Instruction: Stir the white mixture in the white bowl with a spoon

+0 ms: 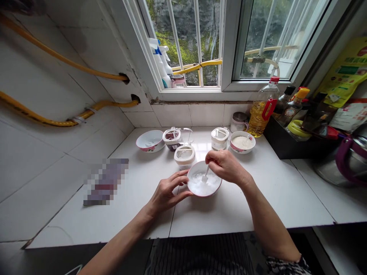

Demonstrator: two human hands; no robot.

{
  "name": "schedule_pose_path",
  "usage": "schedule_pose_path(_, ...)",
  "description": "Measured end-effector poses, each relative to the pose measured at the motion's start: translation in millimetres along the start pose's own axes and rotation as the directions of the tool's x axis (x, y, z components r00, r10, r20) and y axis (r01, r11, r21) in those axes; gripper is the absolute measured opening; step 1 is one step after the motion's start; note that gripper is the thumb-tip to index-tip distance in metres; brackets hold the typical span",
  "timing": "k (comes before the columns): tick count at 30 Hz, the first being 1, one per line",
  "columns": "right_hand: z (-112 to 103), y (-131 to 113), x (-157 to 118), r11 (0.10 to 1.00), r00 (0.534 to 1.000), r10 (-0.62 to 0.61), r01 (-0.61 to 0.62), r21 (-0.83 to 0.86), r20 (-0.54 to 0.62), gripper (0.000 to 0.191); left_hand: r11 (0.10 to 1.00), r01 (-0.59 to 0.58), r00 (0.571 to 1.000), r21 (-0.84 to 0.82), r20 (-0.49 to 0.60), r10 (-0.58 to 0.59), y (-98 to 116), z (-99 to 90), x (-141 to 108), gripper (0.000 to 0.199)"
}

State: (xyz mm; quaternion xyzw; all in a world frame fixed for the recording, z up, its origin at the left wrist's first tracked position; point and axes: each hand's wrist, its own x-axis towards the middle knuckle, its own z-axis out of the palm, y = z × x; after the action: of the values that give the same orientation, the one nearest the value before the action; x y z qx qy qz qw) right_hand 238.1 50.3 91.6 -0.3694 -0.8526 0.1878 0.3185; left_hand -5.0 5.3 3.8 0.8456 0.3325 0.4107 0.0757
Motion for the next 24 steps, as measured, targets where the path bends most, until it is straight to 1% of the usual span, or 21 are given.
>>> schedule_pose_path(4, 5.2, 0.3, 1.3, 1.000, 0.999, -0.003, 0.003, 0.018, -0.032, 0.019, 1.000, -0.002, 1.000, -0.002, -0.004, 0.002, 0.3, 0.3, 0.1, 0.028)
schedule_pose_path(8, 9.5, 0.5, 2.0, 0.998, 0.999, 0.018, -0.016, 0.060, -0.031, 0.020, 1.000, -0.013, 1.000, 0.003, -0.008, 0.013, 0.3, 0.4, 0.3, 0.028)
schedule_pose_path(11, 14.5, -0.5, 2.6, 0.999, 1.000, 0.020, -0.020, 0.042, 0.007, 0.020, 1.000, -0.012, 1.000, 0.002, -0.009, 0.012, 0.4, 0.3, 0.2, 0.027)
schedule_pose_path(14, 19.7, -2.6, 3.4, 0.994, 0.996, 0.044, -0.051, 0.096, 0.073, 0.019, 1.000, -0.002, 1.000, 0.001, -0.006, 0.002, 0.3, 0.5, -0.4, 0.027)
schedule_pose_path(16, 21.7, -3.7, 4.1, 0.981, 0.989, 0.106, -0.121, 0.152, 0.100, 0.019, 1.000, 0.007, 1.000, -0.004, -0.003, -0.007, 0.0, 0.7, -0.9, 0.028)
schedule_pose_path(18, 22.0, -3.4, 5.2, 0.952, 0.973, 0.201, -0.221, 0.211, 0.109, 0.018, 1.000, 0.012, 1.000, -0.010, -0.001, -0.012, -0.4, 1.0, -1.3, 0.028)
schedule_pose_path(21, 20.5, 0.6, 7.3, 0.884, 0.938, 0.331, -0.348, 0.313, 0.107, 0.017, 1.000, 0.022, 1.000, -0.014, 0.006, -0.022, -0.8, 1.1, -1.7, 0.028)
schedule_pose_path(24, 18.9, 6.7, 9.2, 0.809, 0.905, 0.413, -0.417, 0.415, 0.104, 0.016, 1.000, 0.022, 1.000, -0.013, 0.005, -0.022, -0.9, 1.2, -1.8, 0.028)
